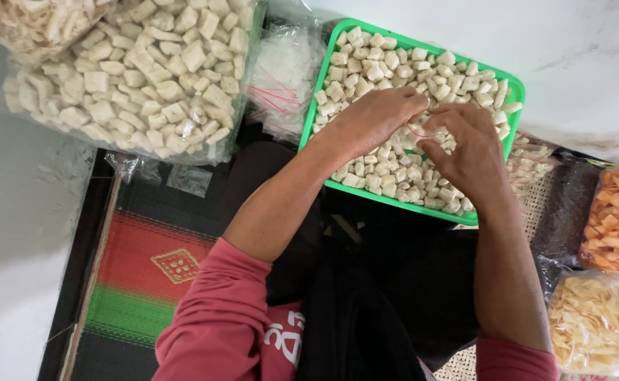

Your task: Packaging small cube-shaped snacks into small plastic bags from a tray.

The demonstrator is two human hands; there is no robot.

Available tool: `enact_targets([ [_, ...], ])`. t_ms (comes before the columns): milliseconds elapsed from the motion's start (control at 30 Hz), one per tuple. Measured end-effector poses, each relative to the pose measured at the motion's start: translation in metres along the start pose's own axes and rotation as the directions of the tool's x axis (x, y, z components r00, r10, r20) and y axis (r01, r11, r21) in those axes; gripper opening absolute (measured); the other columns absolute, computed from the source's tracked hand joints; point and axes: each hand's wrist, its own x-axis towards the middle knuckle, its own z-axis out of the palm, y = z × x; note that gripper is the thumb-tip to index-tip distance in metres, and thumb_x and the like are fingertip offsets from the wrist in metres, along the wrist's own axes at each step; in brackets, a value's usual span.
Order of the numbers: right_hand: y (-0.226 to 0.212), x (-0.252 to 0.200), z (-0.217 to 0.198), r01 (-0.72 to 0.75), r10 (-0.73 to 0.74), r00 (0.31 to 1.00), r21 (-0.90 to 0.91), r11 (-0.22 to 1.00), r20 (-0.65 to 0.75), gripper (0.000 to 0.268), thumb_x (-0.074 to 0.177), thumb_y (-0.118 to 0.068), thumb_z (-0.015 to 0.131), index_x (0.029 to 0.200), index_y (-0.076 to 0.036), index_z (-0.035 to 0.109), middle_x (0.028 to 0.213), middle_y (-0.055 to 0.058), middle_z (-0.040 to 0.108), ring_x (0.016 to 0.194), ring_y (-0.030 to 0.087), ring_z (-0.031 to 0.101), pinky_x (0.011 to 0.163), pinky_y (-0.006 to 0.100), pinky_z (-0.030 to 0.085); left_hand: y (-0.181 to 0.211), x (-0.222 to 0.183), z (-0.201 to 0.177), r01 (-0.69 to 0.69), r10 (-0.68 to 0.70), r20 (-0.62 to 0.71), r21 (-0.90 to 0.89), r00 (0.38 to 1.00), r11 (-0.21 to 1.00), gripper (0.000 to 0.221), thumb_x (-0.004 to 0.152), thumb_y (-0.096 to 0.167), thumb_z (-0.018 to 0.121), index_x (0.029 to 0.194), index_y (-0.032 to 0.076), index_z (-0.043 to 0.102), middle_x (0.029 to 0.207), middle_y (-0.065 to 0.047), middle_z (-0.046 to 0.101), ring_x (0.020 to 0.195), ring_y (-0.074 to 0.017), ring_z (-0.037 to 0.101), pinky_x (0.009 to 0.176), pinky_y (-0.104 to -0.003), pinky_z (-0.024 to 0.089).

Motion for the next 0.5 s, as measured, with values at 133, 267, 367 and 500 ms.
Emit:
enact_targets([
  [133, -0.003, -0.001, 0.0, -0.051, 0.049, 0.998, 0.048, 0.998, 0.04, 0.023, 0.094, -0.018, 0.085, 0.115, -0.021, 0.075, 0.12, 0.009, 0.067, 0.11, 0.039, 0.064, 0.088, 0.054, 0.054, 0.009, 0.0, -0.011, -0.024, 0.024, 0.013, -0.01, 1.0, 1.0, 0.025, 0.093, -0.007, 0.059, 0.092, 0.015, 0.046, 0.081, -0.009, 0.054, 0.078, -0.037, 0.07, 0.068, -0.045, 0.058],
  [267, 0.02, -0.006, 0.011, -0.045, 0.046, 0.999, 0.123, 0.991, -0.006, 0.014, 0.095, -0.011, 0.086, 0.103, -0.014, 0.076, 0.093, 0.009, 0.068, 0.091, 0.032, 0.066, 0.075, 0.04, 0.057, -0.009, 0.005, 0.01, 0.009, -0.006, 0.035, -0.073, 0.999, 0.997, 0.02, 0.095, 0.0, 0.062, 0.106, 0.013, 0.051, 0.093, -0.012, 0.064, 0.088, -0.0373, 0.073, 0.075, -0.046, 0.06],
  [367, 0.026, -0.009, 0.013, -0.022, 0.032, 0.998, 0.165, 0.986, -0.056, 0.015, 0.093, -0.006, 0.087, 0.101, -0.013, 0.077, 0.09, 0.009, 0.07, 0.092, 0.03, 0.069, 0.075, 0.035, 0.058, 0.003, 0.007, 0.002, 0.019, -0.018, 0.006, -0.211, 1.0, 0.977, 0.035, 0.095, 0.008, 0.072, 0.123, 0.011, 0.05, 0.103, -0.017, 0.066, 0.097, -0.0413, 0.072, 0.081, -0.051, 0.06],
  [500, 0.01, -0.004, 0.007, 0.038, -0.016, 0.993, 0.188, 0.981, -0.115, 0.017, 0.089, -0.004, 0.089, 0.1, -0.011, 0.078, 0.09, 0.011, 0.073, 0.09, 0.032, 0.069, 0.072, 0.037, 0.059, 0.001, 0.014, -0.001, 0.004, -0.004, 0.028, -0.016, 1.0, 1.0, 0.028, 0.094, 0.029, 0.077, 0.109, 0.009, 0.064, 0.095, -0.01, 0.064, 0.095, -0.0354, 0.07, 0.08, -0.045, 0.058],
])
